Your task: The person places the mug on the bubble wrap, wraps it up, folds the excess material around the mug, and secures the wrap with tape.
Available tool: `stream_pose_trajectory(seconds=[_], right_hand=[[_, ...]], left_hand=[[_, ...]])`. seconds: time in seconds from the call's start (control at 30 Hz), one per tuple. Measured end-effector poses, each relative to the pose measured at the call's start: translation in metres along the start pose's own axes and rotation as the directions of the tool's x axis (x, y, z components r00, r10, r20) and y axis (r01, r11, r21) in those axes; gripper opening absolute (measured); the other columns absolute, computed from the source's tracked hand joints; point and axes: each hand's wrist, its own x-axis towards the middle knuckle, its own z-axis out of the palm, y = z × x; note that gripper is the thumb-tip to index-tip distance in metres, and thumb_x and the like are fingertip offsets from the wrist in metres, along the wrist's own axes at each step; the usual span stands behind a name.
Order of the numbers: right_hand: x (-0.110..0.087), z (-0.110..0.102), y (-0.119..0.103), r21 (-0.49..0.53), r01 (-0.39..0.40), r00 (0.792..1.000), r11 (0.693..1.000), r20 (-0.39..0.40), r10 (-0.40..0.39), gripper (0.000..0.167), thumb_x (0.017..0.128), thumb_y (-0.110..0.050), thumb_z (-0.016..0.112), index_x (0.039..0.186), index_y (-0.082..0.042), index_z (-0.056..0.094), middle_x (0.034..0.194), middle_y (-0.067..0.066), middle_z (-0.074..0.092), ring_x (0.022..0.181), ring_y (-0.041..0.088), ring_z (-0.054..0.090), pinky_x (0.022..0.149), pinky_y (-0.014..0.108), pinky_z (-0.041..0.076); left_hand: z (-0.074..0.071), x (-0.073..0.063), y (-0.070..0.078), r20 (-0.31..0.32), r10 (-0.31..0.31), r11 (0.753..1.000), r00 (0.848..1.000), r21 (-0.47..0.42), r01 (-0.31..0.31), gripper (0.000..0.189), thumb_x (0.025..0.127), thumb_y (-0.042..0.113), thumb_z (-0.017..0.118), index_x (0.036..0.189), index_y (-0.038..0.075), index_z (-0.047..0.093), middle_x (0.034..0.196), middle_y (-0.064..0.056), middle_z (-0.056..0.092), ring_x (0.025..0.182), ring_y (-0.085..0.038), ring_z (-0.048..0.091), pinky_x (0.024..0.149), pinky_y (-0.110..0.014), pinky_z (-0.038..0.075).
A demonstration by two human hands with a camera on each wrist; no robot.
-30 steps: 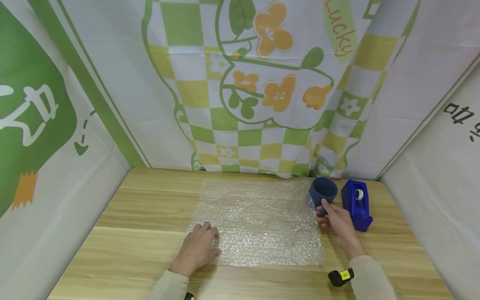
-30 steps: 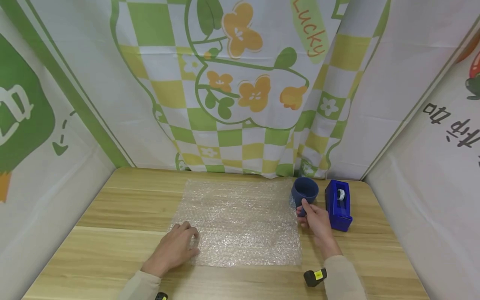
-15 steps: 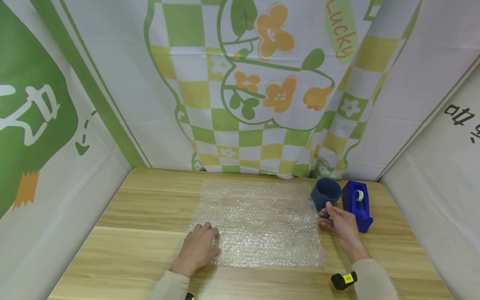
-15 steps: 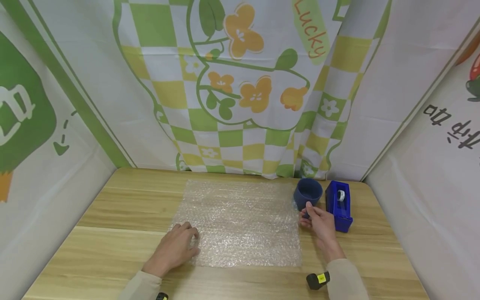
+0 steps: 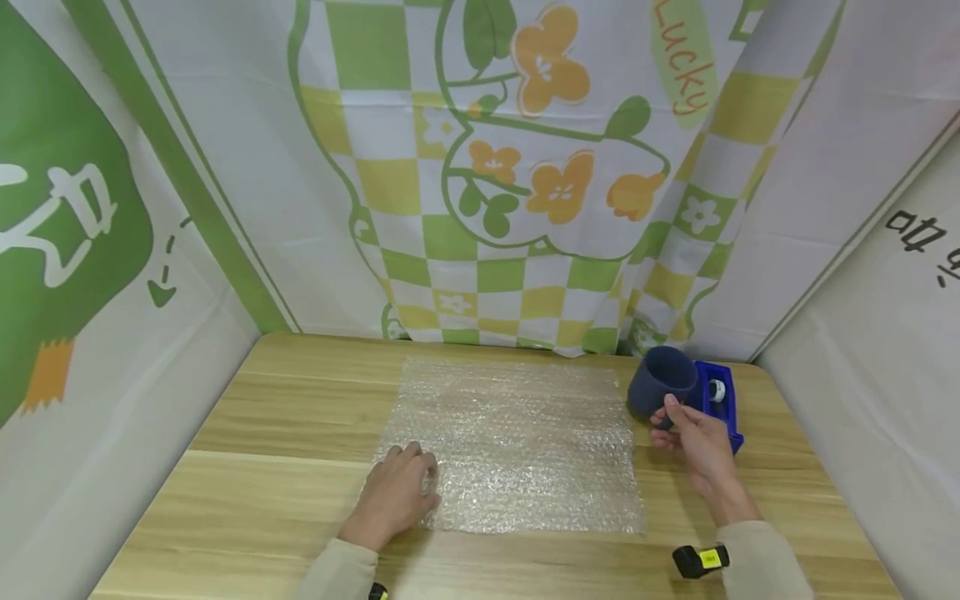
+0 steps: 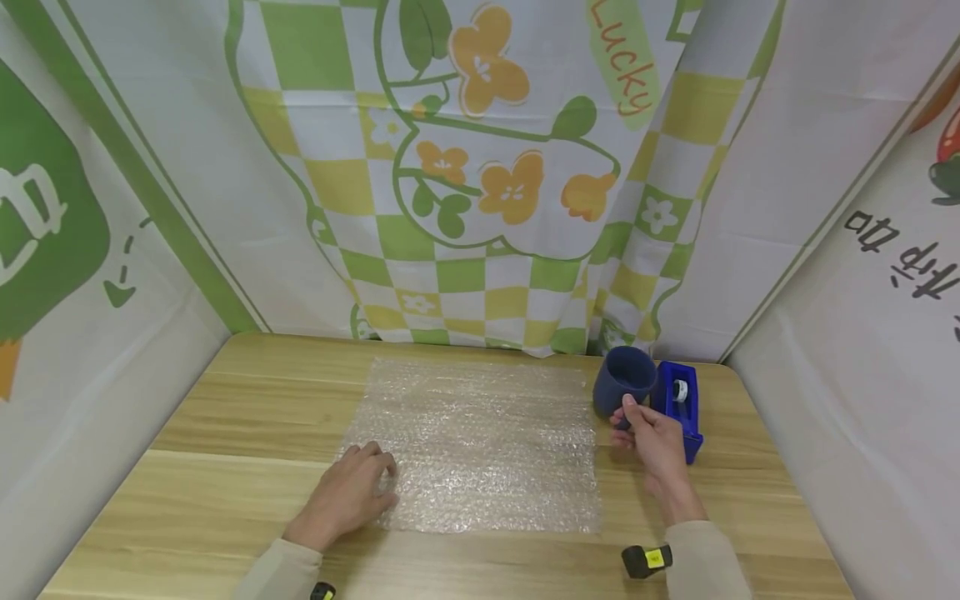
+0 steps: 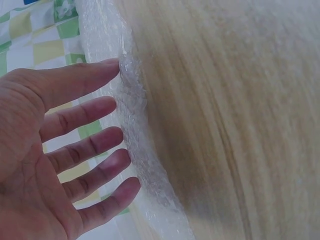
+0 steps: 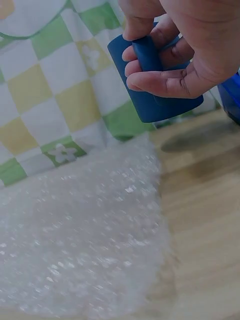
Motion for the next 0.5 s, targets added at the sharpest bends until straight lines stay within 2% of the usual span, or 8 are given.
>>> stream_pose_trajectory(seconds=[0.23, 0.5], right_hand=[[-0.009, 0.014, -0.013, 0.009, 0.055, 0.998, 0.998, 0.016, -0.056, 0.036, 0.1, -0.039, 0.063, 0.092, -0.005, 0.073, 0.088, 0.0, 0.069, 0.075, 0.013, 0.072, 0.077, 0.03, 0.061], [-0.021, 0.042, -0.014, -0.075, 0.085, 0.996, 0.994, 0.035, -0.083, 0.042, 0.102, -0.038, 0.06, 0.098, 0.003, 0.07, 0.09, 0.004, 0.069, 0.076, 0.016, 0.072, 0.073, 0.03, 0.061]], left_hand=[[0.0, 0.001, -0.001, 0.004, -0.003, 1.0, 1.0, -0.005, 0.003, 0.028, 0.071, 0.019, 0.088, 0.092, 0.009, 0.071, 0.091, -0.003, 0.06, 0.086, -0.026, 0.057, 0.068, -0.046, 0.054], [0.0, 0.001, -0.001, 0.011, -0.007, 1.0, 1.0, -0.02, 0.007, 0.027, 0.072, 0.017, 0.087, 0.091, 0.009, 0.071, 0.09, -0.003, 0.059, 0.085, -0.026, 0.056, 0.068, -0.045, 0.054]])
